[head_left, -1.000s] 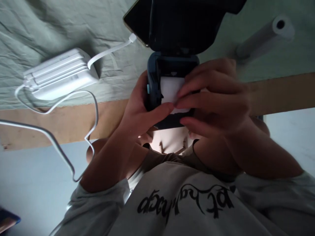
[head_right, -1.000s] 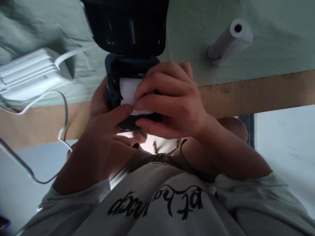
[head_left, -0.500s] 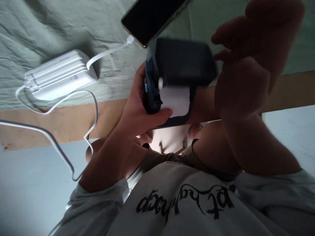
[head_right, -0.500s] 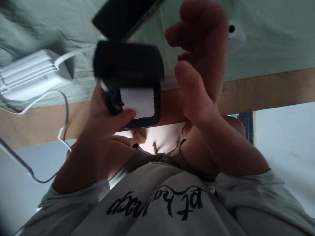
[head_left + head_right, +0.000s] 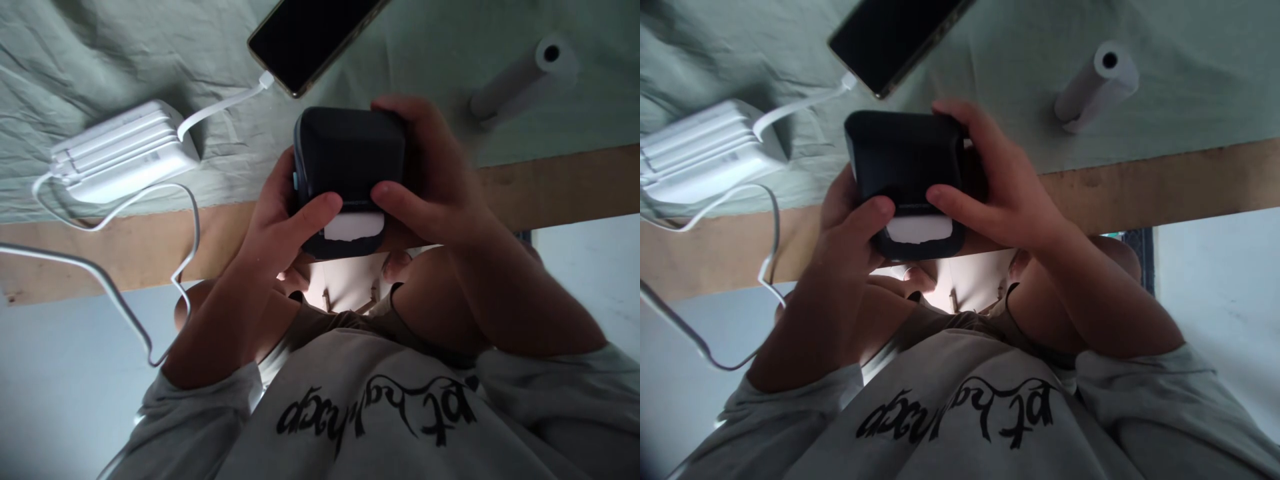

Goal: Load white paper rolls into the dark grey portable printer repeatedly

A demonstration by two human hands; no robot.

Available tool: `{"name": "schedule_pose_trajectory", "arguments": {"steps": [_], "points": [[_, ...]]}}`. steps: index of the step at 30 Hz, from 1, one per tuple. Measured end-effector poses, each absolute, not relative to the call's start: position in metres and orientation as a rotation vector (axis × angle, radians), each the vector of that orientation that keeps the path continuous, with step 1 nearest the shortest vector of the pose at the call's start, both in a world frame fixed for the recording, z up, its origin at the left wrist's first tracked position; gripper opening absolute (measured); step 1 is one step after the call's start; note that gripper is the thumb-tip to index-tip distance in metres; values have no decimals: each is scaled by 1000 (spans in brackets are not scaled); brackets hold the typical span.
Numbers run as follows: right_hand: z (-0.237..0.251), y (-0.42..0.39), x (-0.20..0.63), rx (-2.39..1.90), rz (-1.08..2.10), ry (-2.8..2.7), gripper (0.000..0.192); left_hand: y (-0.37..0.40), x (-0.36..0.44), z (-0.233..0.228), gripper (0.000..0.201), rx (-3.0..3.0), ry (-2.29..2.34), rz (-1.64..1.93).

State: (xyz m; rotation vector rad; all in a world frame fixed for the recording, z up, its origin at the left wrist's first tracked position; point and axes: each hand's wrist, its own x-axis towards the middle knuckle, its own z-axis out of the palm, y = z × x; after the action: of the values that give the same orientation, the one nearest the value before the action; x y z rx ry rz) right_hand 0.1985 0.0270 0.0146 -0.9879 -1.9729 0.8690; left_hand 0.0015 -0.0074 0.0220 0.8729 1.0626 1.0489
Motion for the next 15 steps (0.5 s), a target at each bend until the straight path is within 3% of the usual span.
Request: {"name": "schedule_pose_trajectory", "arguments": {"steps": [8, 15], "points": [[7, 25, 199, -1039, 798, -2010, 60, -1, 5, 16, 32, 839, 951, 1148], [7, 23, 200, -1025, 815, -1989, 64, 0, 1, 2, 44, 846, 975, 1134]]}}
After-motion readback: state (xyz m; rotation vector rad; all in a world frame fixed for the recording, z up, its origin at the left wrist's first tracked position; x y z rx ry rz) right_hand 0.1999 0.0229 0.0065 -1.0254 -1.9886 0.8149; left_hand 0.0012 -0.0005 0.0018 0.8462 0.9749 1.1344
